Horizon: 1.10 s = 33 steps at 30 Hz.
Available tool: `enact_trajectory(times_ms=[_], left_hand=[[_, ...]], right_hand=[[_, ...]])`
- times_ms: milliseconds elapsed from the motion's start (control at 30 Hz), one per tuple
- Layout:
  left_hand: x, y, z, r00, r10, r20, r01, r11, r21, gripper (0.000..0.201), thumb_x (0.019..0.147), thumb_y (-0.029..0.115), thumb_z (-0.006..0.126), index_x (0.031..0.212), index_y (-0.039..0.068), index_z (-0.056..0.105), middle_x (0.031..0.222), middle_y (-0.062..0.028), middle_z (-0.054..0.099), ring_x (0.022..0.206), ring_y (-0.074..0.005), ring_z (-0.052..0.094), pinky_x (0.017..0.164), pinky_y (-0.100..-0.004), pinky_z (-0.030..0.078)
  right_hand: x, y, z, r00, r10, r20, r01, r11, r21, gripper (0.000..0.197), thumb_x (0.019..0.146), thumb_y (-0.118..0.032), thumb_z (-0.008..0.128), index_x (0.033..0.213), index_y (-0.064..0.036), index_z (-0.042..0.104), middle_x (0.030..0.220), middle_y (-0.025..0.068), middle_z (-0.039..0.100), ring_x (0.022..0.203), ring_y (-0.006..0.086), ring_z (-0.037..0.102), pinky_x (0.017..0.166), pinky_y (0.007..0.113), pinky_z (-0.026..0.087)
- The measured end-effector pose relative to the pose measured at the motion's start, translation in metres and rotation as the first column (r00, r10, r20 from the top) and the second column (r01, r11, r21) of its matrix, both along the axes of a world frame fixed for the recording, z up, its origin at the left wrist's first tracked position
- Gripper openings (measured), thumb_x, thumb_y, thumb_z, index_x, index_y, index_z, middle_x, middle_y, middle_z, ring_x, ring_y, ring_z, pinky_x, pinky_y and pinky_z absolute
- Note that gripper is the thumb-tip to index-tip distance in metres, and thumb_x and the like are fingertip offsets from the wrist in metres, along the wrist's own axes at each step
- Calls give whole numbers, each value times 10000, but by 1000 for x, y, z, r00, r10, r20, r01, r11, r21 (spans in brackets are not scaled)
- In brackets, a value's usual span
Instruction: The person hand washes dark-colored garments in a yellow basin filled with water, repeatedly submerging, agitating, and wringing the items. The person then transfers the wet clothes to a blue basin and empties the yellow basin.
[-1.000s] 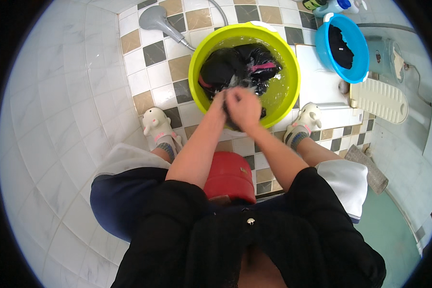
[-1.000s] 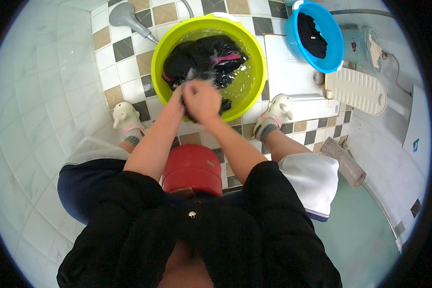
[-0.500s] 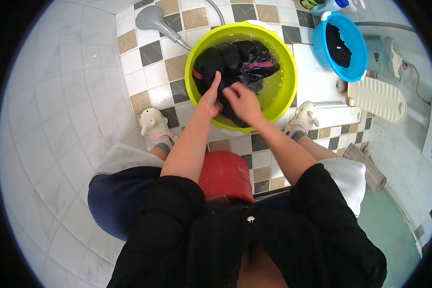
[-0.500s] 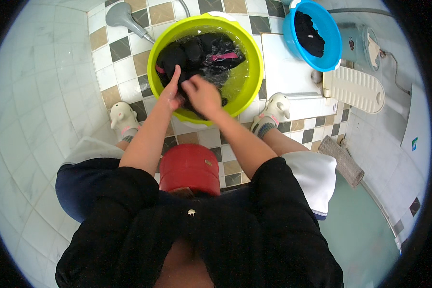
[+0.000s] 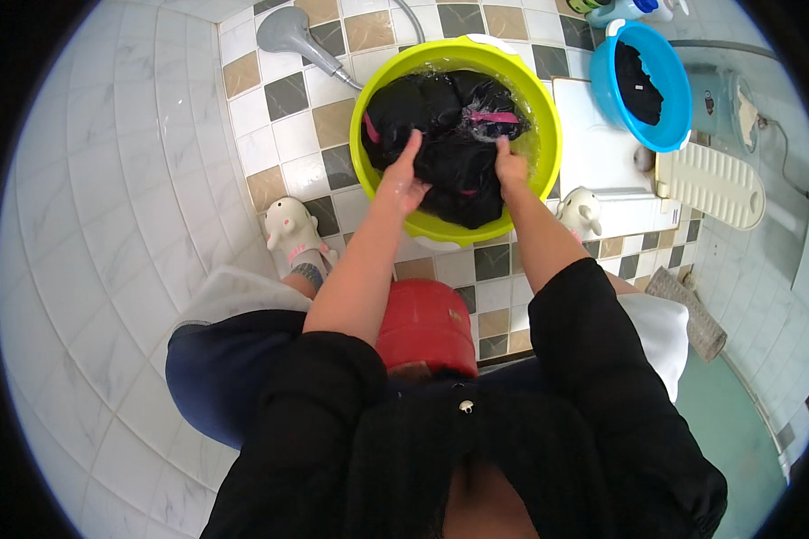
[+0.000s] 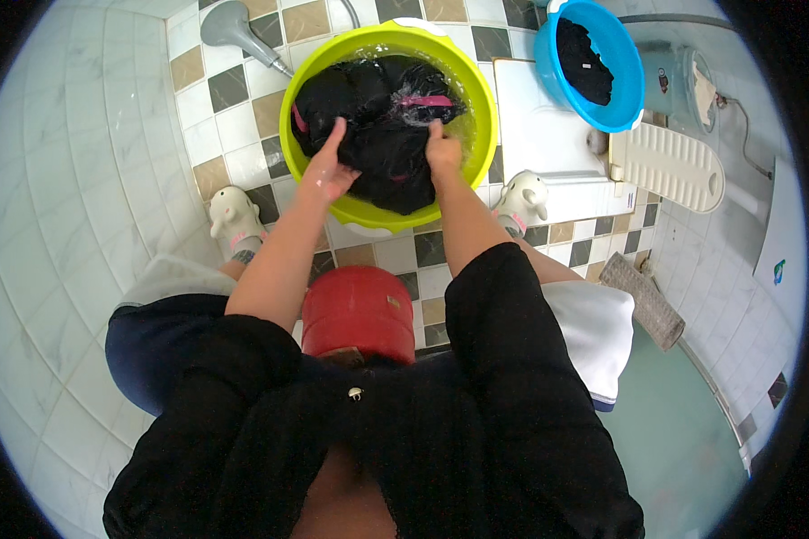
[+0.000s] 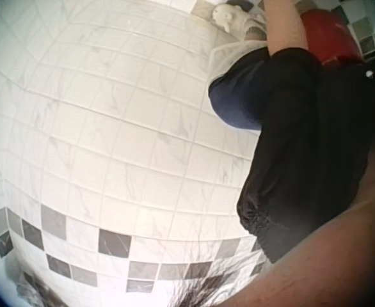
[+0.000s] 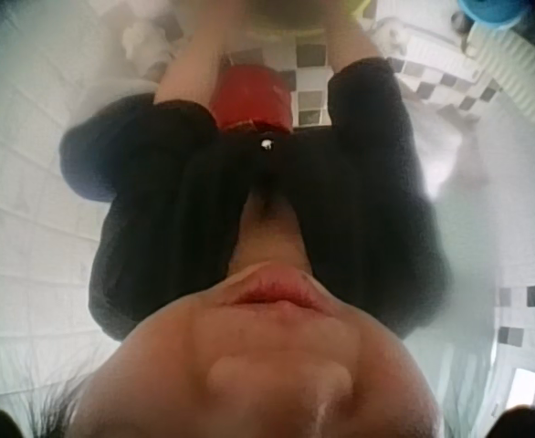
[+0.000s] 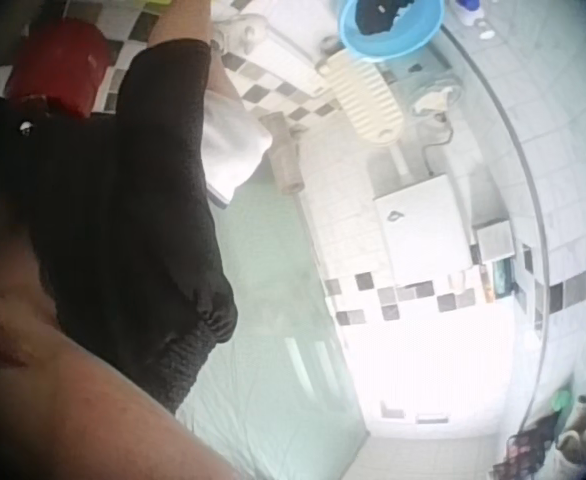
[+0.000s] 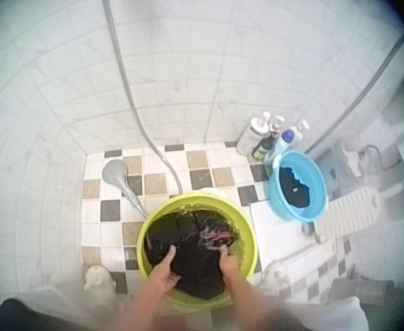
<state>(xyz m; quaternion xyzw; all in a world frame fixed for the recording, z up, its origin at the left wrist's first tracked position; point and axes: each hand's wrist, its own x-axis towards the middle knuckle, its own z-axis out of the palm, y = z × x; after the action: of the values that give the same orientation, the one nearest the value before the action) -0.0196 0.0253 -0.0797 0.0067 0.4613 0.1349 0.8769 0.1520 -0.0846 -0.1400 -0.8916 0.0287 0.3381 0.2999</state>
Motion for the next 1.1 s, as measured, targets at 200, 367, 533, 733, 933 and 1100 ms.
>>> enact_trajectory(times_ms=[200,367,533,733,933,1100], left_hand=[[-13,-1,3,986,-162,-36,160,986,-38,733,796,572,605,1296,56,462,1309,-116,497,1194,-262,473,1049,-420,342],[-26,-22,-13,981,-106,166,46,943,329,395,816,363,671,1013,22,641,1016,-108,650,910,-230,616,829,-361,497],[7,-20,0,926,-161,-340,182,983,31,351,846,220,622,1104,-12,575,1043,-111,624,928,-232,604,822,-376,499],[-5,1,-2,997,51,65,-48,998,-43,564,830,399,656,1232,27,521,1216,-111,575,1101,-248,557,985,-392,426],[-25,-3,-15,992,-125,0,125,991,-49,632,783,524,655,1181,43,557,1174,-87,603,1050,-226,575,942,-390,449],[-26,-17,-30,963,-246,109,169,868,467,321,837,316,648,992,37,625,931,-90,654,826,-218,625,784,-352,520]], right_hand=[[-78,23,76,783,587,206,-622,755,209,315,855,-373,547,957,-81,602,928,205,632,865,406,593,739,460,475],[-132,25,145,595,649,473,-794,566,221,236,859,-294,545,792,-73,592,783,163,616,711,374,595,616,452,470],[-68,26,68,788,517,335,-520,849,-88,363,903,-361,448,817,-55,625,814,209,636,773,423,601,695,497,481],[-10,1,-9,985,52,166,-15,976,-217,527,865,-463,505,1042,23,606,915,283,626,919,432,592,840,461,452],[-95,19,89,758,619,205,-652,713,257,323,884,-368,492,924,-66,600,890,200,641,820,408,602,730,473,478],[-135,20,151,619,693,369,-779,601,178,248,874,-293,530,821,-54,572,797,176,629,749,388,598,647,440,481]])
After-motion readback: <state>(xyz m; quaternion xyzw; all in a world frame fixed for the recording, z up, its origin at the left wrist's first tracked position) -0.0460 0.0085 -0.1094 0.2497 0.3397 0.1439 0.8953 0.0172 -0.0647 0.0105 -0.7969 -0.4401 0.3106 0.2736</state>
